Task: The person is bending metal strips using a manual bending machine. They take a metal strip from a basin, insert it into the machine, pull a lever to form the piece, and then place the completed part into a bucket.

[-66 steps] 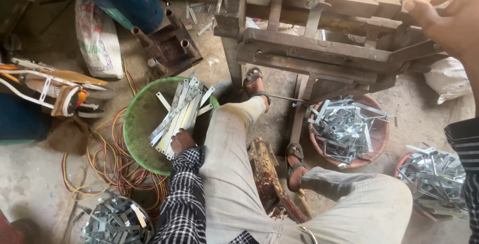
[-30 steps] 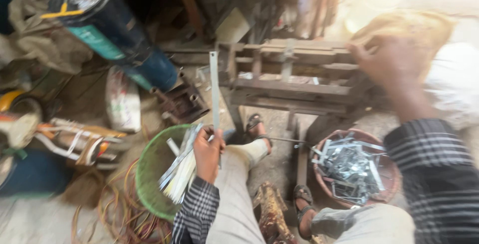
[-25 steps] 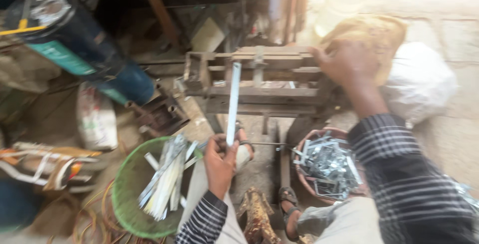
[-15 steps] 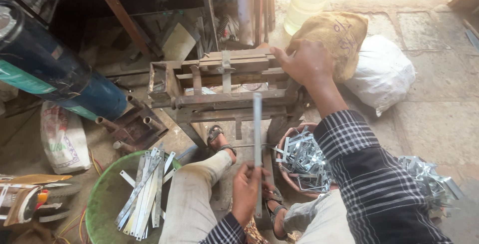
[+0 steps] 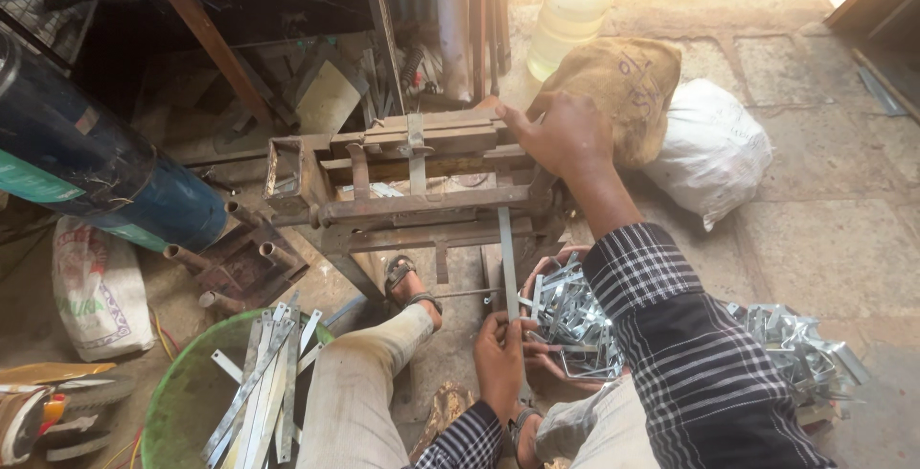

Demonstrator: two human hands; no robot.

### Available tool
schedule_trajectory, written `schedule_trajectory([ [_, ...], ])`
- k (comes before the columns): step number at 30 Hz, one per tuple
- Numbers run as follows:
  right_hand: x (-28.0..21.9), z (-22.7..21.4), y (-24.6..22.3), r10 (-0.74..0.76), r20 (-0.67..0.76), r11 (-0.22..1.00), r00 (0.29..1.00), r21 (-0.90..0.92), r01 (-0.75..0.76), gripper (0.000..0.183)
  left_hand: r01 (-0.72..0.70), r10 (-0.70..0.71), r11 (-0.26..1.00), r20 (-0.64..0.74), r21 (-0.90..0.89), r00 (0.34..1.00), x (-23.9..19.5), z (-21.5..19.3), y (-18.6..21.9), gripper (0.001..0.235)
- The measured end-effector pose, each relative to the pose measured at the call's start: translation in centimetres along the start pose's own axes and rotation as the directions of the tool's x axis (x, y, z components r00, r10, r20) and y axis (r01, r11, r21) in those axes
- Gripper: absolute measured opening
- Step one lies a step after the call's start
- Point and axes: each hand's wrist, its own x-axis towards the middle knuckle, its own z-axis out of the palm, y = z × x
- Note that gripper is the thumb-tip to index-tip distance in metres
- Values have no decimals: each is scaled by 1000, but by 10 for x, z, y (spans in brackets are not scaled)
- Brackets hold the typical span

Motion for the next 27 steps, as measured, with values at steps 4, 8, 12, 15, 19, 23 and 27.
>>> schedule_trajectory([
  [4,0,-1,-1,13,18,1000,1000,18,-14,60,-12,15,998,43,-68,999,17,13,12,17],
  [8,0,-1,-2,24,20,999,1000,28,-25,61,-54,54,999,22,3,998,29,19,22,18],
  [12,-2,-3,-3,36,27,999,999,35,-37,62,-87,87,996,17,-5,996,36,25,27,19],
  [15,-1,-4,-4,56,42,998,998,32,-57,62,-68,68,998,7,-13,998,37,26,28,18],
  [19,-3,-5,-6,64,65,998,996,-7,-64,63,-69,69,997,11,-23,998,39,26,27,18],
  [23,-24,-6,-8,127,180,992,976,4,-130,69,-59,59,998,22,4,998,39,25,29,19],
  [27,-67,6,3,121,64,991,991,48,-125,66,-86,84,995,42,57,996,40,21,29,26],
])
